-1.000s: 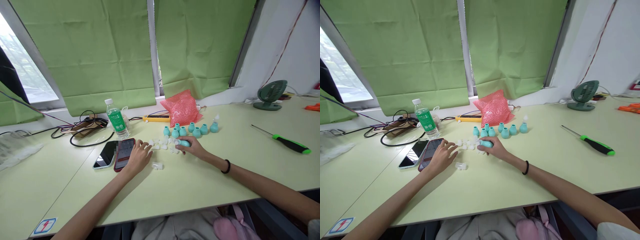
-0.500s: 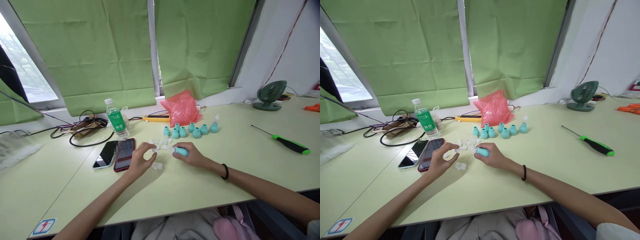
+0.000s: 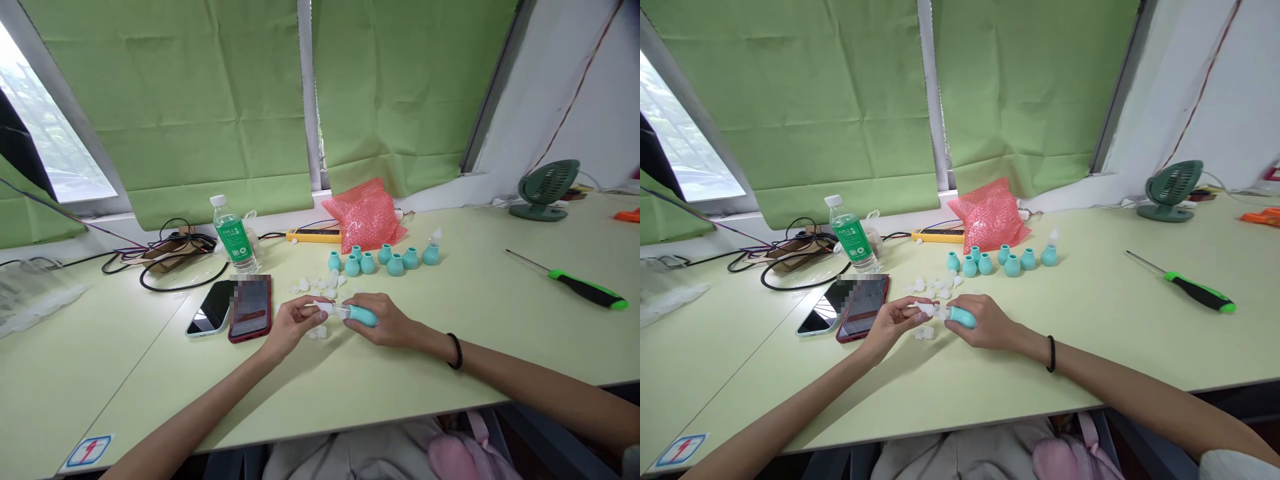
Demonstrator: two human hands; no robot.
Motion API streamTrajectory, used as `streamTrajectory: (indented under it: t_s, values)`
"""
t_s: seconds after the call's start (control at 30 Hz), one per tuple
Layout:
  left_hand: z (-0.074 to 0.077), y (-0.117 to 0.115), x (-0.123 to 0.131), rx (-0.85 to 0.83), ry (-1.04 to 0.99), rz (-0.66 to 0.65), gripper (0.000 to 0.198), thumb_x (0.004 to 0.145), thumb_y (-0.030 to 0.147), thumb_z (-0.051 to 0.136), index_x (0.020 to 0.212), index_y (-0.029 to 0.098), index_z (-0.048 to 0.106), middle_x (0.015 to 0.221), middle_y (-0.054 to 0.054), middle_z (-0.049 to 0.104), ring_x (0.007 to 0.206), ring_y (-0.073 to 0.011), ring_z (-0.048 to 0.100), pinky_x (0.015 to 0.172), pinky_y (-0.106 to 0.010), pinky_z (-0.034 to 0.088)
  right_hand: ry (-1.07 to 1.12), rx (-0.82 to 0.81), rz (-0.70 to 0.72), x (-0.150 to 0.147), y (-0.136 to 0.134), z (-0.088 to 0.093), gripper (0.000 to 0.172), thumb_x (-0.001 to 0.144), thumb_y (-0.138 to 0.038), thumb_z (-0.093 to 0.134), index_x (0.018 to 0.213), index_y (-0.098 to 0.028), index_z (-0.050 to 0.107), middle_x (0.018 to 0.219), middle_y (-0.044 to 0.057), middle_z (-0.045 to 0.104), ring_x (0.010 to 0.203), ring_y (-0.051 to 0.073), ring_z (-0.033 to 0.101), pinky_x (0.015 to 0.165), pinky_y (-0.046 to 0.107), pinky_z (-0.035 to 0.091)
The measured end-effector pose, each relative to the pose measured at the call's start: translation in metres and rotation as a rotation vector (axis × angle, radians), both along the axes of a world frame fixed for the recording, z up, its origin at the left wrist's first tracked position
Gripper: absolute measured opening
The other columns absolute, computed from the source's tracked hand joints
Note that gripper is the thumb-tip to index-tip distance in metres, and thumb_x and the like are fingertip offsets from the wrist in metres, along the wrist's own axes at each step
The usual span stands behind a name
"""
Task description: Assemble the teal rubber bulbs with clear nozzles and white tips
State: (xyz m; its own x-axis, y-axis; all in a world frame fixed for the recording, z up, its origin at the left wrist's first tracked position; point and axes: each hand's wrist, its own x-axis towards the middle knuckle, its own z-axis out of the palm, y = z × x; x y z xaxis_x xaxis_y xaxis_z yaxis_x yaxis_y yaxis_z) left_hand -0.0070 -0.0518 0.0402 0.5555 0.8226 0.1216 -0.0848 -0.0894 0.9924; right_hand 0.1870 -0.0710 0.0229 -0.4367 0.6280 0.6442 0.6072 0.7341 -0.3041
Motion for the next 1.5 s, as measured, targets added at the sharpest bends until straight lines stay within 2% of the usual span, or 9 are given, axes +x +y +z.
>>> streamTrajectory:
  t_s: [0.27, 0.4, 0.5, 0.63, 0.87, 1.0, 1.13, 1.3, 1.5]
  values:
    - [-0.005, -0.001, 0.002, -0.076, -0.071, -0.011, 0.023, 0.066, 0.027, 0.062, 0.073, 0.015, 0.044, 0.069, -0.004, 0.064, 0.072, -0.0154, 0.057, 0.067, -0.025, 0.039, -0.011, 0.039, -0.023, -0.003, -0.004, -0.003, 0.015, 0.071, -0.023, 0.052, 0.084, -0.015, 0.053, 0.07, 0.004, 0.059, 0.063, 0.014, 0.054, 0.056, 0.024, 0.041]
    - [-0.008, 0.0, 0.0, -0.091, -0.069, -0.002, 0.023, 0.065, 0.026, 0.063, 0.07, 0.014, 0.043, 0.064, -0.002, 0.063, 0.064, -0.0132, 0.056, 0.066, -0.025, 0.038, -0.041, 0.099, -0.022, -0.004, -0.005, -0.008, 0.015, 0.073, -0.024, 0.05, 0.085, -0.015, 0.053, 0.071, 0.005, 0.059, 0.062, 0.014, 0.054, 0.055, 0.024, 0.041]
    - [-0.011, 0.001, 0.0, -0.104, -0.086, -0.01, 0.022, 0.065, 0.025, 0.063, 0.069, 0.014, 0.044, 0.066, -0.002, 0.063, 0.066, -0.0135, 0.057, 0.071, -0.028, 0.038, -0.038, 0.106, -0.025, -0.004, -0.005, -0.01, 0.016, 0.073, -0.025, 0.049, 0.085, -0.015, 0.052, 0.071, 0.005, 0.058, 0.062, 0.014, 0.053, 0.054, 0.024, 0.041]
    - [-0.012, 0.001, 0.0, -0.128, -0.089, -0.017, 0.021, 0.065, 0.023, 0.063, 0.069, 0.014, 0.045, 0.067, -0.003, 0.064, 0.071, -0.0157, 0.058, 0.076, -0.031, 0.038, 0.005, 0.02, -0.011, -0.007, -0.007, -0.01, 0.015, 0.073, -0.026, 0.05, 0.083, -0.015, 0.053, 0.069, 0.004, 0.059, 0.061, 0.013, 0.054, 0.054, 0.024, 0.04]
    - [-0.011, -0.004, 0.001, -0.111, -0.182, -0.086, 0.015, 0.069, 0.021, 0.059, 0.071, 0.015, 0.045, 0.063, -0.002, 0.063, 0.092, -0.018, 0.054, 0.085, -0.03, 0.033, 0.148, -0.112, -0.002, -0.013, -0.014, -0.005, 0.014, 0.073, -0.027, 0.051, 0.077, -0.015, 0.057, 0.068, 0.005, 0.06, 0.059, 0.013, 0.054, 0.056, 0.023, 0.041]
    - [-0.012, -0.005, 0.001, -0.089, -0.177, -0.063, 0.016, 0.069, 0.023, 0.059, 0.07, 0.016, 0.045, 0.061, 0.0, 0.063, 0.085, -0.0178, 0.057, 0.081, -0.03, 0.036, 0.22, -0.205, -0.024, -0.014, -0.015, -0.005, 0.018, 0.072, -0.031, 0.053, 0.073, -0.015, 0.059, 0.067, 0.005, 0.061, 0.06, 0.014, 0.054, 0.055, 0.023, 0.041]
    - [-0.011, -0.004, -0.001, -0.079, -0.12, -0.074, 0.02, 0.068, 0.024, 0.06, 0.067, 0.015, 0.043, 0.067, -0.003, 0.063, 0.079, -0.0184, 0.058, 0.074, -0.03, 0.04, 0.211, -0.312, 0.024, -0.012, -0.014, -0.003, 0.021, 0.071, -0.034, 0.052, 0.07, -0.014, 0.059, 0.06, 0.002, 0.056, 0.055, 0.011, 0.049, 0.05, 0.021, 0.039]
    - [-0.01, -0.002, -0.003, -0.055, -0.117, -0.124, 0.021, 0.067, 0.026, 0.061, 0.07, 0.015, 0.043, 0.077, -0.006, 0.064, 0.092, -0.0221, 0.054, 0.077, -0.032, 0.039, 0.205, -0.397, 0.095, -0.01, -0.013, 0.003, 0.022, 0.072, -0.032, 0.052, 0.066, -0.012, 0.057, 0.053, -0.001, 0.047, 0.048, 0.008, 0.04, 0.045, 0.018, 0.033]
    - [-0.009, 0.0, -0.003, -0.022, -0.08, -0.166, 0.018, 0.069, 0.023, 0.059, 0.07, 0.015, 0.044, 0.084, -0.009, 0.063, 0.098, -0.022, 0.05, 0.081, -0.033, 0.035, 0.13, -0.492, 0.16, -0.002, -0.004, 0.004, 0.023, 0.071, -0.033, 0.052, 0.071, -0.011, 0.058, 0.056, -0.001, 0.05, 0.05, 0.008, 0.042, 0.047, 0.018, 0.035]
